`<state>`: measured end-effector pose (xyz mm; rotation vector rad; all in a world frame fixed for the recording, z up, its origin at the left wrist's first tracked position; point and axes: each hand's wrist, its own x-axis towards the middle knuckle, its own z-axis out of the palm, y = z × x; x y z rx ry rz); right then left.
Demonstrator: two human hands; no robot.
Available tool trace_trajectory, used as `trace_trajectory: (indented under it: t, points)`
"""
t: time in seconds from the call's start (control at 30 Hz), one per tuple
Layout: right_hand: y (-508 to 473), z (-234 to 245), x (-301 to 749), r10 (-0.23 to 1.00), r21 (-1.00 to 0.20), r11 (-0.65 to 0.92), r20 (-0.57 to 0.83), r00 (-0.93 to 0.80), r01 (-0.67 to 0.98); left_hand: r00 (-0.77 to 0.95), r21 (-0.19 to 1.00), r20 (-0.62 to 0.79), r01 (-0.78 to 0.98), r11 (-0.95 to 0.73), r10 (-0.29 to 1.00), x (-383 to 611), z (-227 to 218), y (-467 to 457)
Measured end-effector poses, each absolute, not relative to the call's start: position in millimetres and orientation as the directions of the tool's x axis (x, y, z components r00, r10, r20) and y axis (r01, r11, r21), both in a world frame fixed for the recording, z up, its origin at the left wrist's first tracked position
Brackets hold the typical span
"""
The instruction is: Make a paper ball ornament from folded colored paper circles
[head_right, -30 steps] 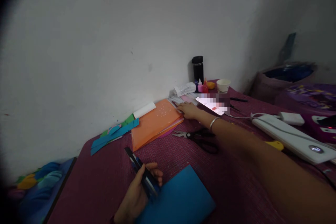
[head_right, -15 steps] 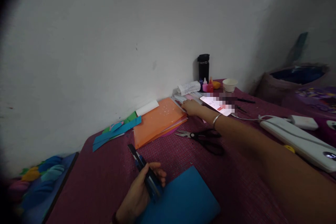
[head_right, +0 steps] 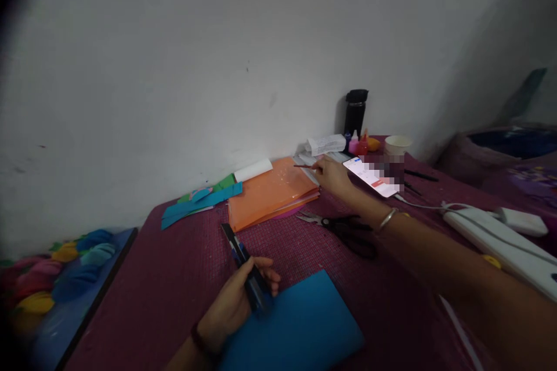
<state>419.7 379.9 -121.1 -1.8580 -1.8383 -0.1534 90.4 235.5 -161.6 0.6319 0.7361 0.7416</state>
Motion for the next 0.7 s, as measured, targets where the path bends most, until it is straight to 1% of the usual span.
trace_trajectory:
  t: [0.17,0.27,0.37,0.53,0.6,0.67,0.7]
  points:
    - [352.7,-140.7,383.2,0.872,-0.306,0.318,0.467,-0.15,0.897,0.515,0.718,-0.352,-0.387,0.579,0.781,91.9,-159.6,235.1]
    - [349.8,-147.9,362.9,0.853,-0.298,0.428,0.444,-0.273,0.854,0.521,0.722,-0.342,-0.387,0.573,0.782,92.0,-160.1,235.6]
    - [354.3,-147.8,345.4,0.85,-0.289,0.477,0.392,-0.352,0.83,0.518,0.73,-0.337,-0.385,0.565,0.787,92.3,-161.3,235.4]
    - [337.1,-138.1,315.0,0.861,-0.304,0.472,0.358,-0.36,0.827,0.511,0.707,-0.344,-0.411,0.575,0.788,94.7,-165.4,236.2]
    - [313.5,-133.2,301.0,0.852,-0.365,0.514,0.323,-0.412,0.777,0.507,0.703,-0.356,-0.408,0.582,0.785,95.4,-164.8,238.9]
    - [284.9,-128.9,287.2,0.839,-0.525,0.536,0.25,-0.483,0.66,0.481,0.723,-0.398,-0.361,0.59,0.781,94.7,-160.1,242.3]
    - [270.7,-127.0,280.8,0.834,-0.619,0.516,0.209,-0.51,0.591,0.456,0.745,-0.419,-0.322,0.584,0.785,93.7,-155.9,243.6]
